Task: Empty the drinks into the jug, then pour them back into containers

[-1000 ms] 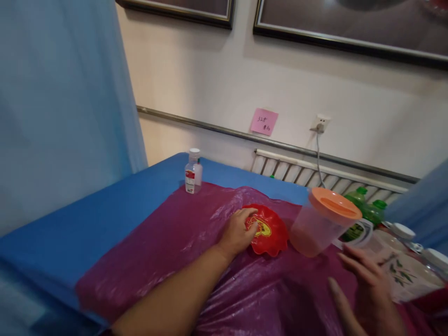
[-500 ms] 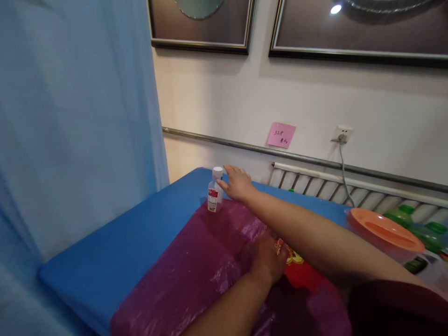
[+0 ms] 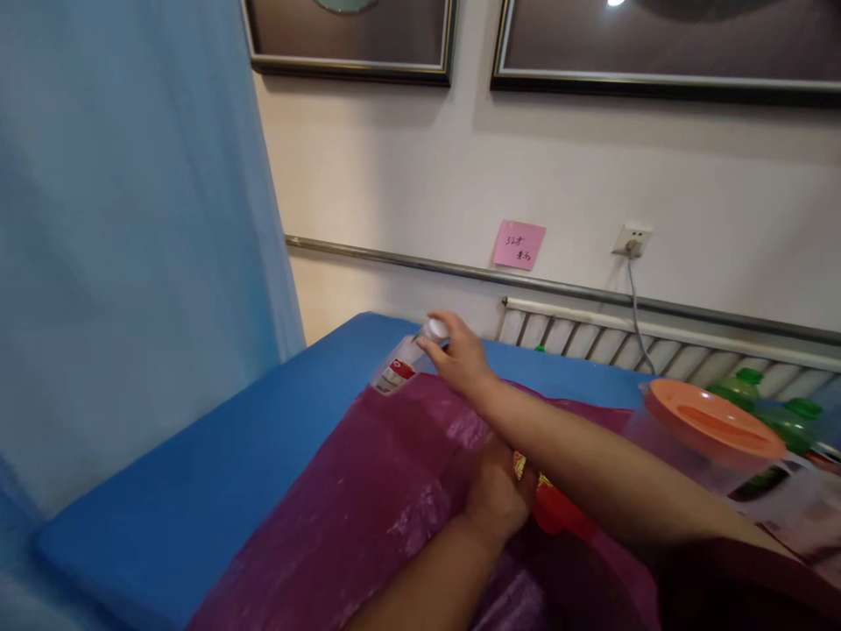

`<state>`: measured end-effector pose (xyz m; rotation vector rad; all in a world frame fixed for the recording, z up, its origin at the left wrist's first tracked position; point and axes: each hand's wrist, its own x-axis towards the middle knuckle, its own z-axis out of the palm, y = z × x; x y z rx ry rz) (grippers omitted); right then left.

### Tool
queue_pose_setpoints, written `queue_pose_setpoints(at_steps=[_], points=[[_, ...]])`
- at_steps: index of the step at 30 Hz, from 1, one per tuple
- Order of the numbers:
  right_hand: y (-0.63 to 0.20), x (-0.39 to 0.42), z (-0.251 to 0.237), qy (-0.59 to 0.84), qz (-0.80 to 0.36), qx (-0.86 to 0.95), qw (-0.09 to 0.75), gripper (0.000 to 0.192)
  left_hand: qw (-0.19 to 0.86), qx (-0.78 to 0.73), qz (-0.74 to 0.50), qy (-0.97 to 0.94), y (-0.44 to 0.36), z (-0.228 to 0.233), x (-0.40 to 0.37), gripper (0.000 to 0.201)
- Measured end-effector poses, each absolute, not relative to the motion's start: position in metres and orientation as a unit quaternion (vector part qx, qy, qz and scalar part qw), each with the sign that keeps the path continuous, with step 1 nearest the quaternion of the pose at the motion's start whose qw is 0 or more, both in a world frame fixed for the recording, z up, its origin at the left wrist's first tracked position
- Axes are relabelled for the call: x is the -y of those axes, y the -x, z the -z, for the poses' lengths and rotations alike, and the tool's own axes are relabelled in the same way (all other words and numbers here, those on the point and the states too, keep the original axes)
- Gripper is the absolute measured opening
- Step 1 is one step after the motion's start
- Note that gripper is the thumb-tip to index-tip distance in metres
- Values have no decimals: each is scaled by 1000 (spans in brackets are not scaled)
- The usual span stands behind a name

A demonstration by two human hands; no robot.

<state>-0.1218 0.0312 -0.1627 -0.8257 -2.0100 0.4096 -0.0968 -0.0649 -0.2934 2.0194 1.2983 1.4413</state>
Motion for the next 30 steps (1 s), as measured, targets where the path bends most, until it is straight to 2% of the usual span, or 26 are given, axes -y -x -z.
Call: queue_pose_setpoints(at_steps=[2, 4, 9, 13, 16, 19, 25, 30], points=[[78, -4, 168, 283, -248, 734, 566, 41, 187, -450, -542, -684, 97, 288, 67, 25], [31, 26, 178, 252, -295, 661, 642, 42, 194, -449, -549, -677, 96, 282, 70, 21], [-65, 78, 218, 320, -230, 554, 733, 39, 115, -413, -531, -731, 93, 264, 82, 19], [-101, 81, 250, 363, -197, 537, 735, 36, -15, -382, -523, -762, 87, 256, 89, 24], [-110, 78, 263, 390, -205, 547, 712, 37, -132, -388, -499, -763, 82, 254, 90, 46], [-110, 78, 268, 391, -228, 569, 686, 39, -196, -404, -446, -774, 80, 252, 85, 63], [-115, 77, 267, 375, -237, 624, 644, 45, -247, -411, -395, -784, 90, 249, 69, 53], [-122, 70, 263, 404, -209, 650, 609, 31, -249, -435, -383, -776, 97, 252, 65, 55]])
